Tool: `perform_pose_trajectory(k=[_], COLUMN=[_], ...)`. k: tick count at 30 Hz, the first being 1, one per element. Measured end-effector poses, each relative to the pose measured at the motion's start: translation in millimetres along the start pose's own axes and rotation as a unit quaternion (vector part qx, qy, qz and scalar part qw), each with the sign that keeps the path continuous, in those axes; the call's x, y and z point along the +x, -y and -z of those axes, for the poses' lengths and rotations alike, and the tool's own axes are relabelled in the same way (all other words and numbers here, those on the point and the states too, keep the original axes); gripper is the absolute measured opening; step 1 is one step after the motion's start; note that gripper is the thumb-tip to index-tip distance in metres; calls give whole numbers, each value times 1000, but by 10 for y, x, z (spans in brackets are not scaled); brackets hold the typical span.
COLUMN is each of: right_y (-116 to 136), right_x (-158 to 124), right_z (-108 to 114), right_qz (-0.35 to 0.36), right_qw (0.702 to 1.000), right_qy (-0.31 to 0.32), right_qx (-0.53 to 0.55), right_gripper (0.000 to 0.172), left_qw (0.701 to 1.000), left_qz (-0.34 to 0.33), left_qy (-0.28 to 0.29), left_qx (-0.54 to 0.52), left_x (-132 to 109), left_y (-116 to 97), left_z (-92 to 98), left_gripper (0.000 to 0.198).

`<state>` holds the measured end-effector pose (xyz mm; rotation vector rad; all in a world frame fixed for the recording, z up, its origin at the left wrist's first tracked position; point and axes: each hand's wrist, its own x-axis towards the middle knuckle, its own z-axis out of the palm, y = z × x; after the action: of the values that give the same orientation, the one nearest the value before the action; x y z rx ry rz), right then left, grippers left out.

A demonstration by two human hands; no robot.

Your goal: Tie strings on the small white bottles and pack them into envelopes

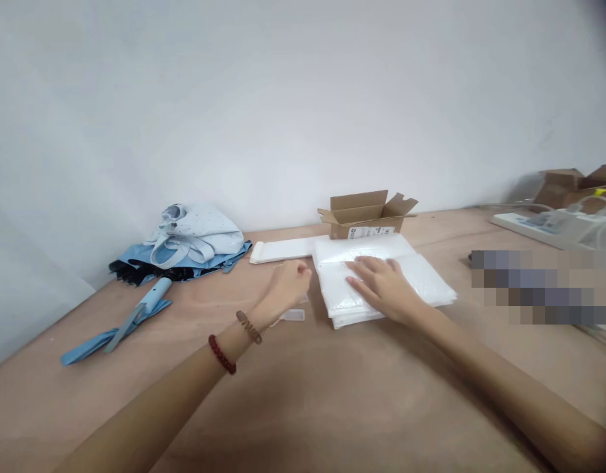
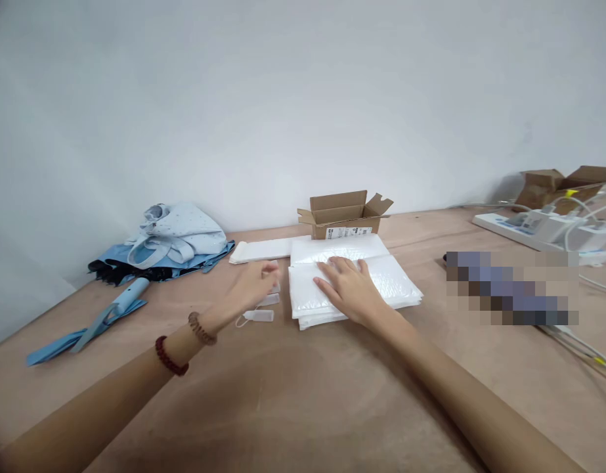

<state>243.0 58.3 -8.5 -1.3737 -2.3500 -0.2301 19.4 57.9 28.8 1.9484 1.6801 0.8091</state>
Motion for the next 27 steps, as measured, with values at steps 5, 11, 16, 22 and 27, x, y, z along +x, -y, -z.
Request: perform_pose_trajectory(k=[5,11,16,22,27], right_y=[11,19,24,44,51], right_x=[6,18,14,6,5], right_z=[-4,7,18,38,50], right_qz=[-24,-30,-27,-22,-23], right_qw=[999,998,999,999,999], right_qy=[22,47,44,34,38], right_qx=[11,18,11,-1,5], right_gripper=[51,55,53,51,51], left_qw=[964,961,959,952,946], left_qz=[-79,-51,-36,-54,-51], left_qy=[-104,-82,-47,-16,-6], left_qx=[231,258,279,301,321], left_x=[579,916,927,1037,1128], left_y=[595,1188,1354,1316,1289], left_z=[281,389,419,491,541], left_gripper=[25,26,28,26,24])
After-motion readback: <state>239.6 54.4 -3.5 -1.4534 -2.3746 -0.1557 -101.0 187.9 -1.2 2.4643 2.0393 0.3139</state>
